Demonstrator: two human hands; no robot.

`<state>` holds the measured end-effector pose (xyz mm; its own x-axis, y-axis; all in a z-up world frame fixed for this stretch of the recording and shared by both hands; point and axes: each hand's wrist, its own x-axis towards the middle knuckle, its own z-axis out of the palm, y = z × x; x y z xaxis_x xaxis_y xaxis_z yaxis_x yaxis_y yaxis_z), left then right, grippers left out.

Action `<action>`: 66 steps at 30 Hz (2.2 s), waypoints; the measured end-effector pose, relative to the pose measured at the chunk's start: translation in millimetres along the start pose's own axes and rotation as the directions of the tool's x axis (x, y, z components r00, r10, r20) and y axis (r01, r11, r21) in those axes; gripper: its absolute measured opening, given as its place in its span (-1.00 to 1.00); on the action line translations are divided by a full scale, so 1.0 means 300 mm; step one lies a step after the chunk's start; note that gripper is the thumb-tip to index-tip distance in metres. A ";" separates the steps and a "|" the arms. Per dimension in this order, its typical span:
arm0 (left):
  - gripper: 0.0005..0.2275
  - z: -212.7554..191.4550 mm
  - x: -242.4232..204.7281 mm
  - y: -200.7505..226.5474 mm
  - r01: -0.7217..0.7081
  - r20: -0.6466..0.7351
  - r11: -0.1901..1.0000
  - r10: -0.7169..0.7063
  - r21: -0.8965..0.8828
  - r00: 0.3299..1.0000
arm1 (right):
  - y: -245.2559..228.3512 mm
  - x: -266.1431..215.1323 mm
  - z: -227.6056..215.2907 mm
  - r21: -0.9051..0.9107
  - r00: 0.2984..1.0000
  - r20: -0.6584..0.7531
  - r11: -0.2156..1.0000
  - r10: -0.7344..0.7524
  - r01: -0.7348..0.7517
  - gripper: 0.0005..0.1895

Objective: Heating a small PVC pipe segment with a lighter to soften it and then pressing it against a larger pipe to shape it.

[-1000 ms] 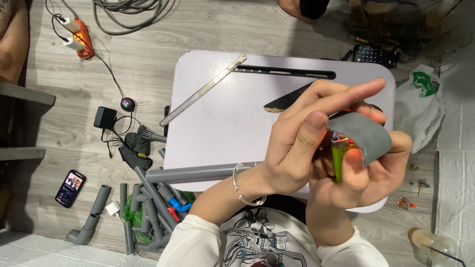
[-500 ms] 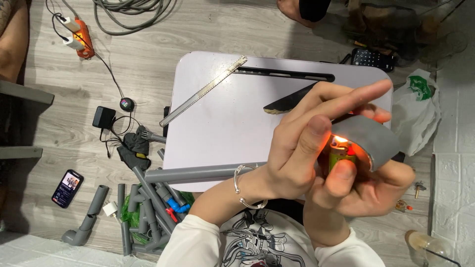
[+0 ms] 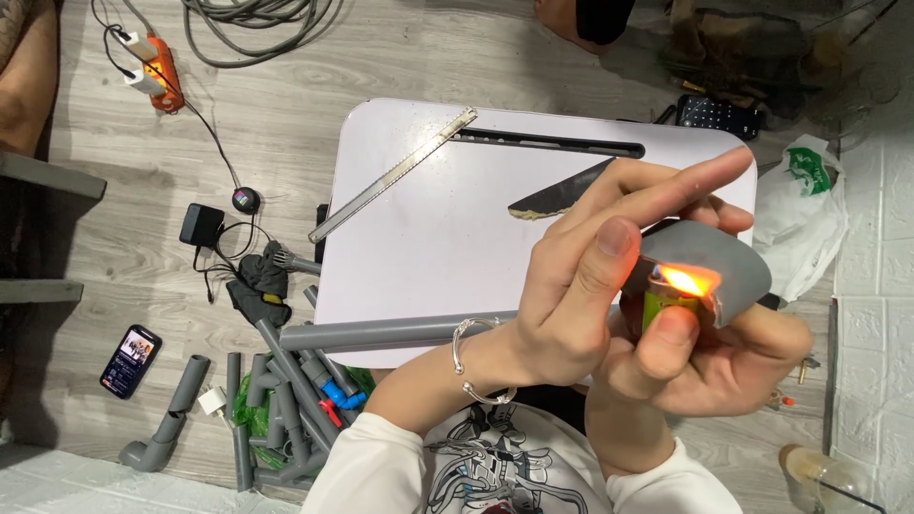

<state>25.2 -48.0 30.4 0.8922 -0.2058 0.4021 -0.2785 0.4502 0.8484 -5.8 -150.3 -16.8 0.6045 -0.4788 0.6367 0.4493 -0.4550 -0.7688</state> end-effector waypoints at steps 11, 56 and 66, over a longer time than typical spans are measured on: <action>-0.52 0.000 -0.002 -0.036 -0.012 -0.025 1.000 0.013 0.018 1.000 | 0.009 0.015 0.008 0.051 0.998 -0.003 0.997 0.065 -0.064 -0.65; -0.38 -0.700 -0.249 -0.050 -0.016 0.135 0.170 -0.717 0.985 0.683 | 0.493 -0.102 -0.001 0.077 0.193 0.939 0.721 -0.285 0.688 -0.52; -0.62 -0.699 -0.392 -0.213 -0.135 0.177 0.124 -0.451 0.983 0.875 | 0.534 -0.067 -0.168 -0.022 0.386 0.841 0.687 -0.380 0.726 -0.87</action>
<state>12.7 129.7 -143.2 0.8431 -0.5369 0.0304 -0.5046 -0.7703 0.3899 20.8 -251.5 -149.9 0.6153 0.6196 0.4873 0.7331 -0.6770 -0.0649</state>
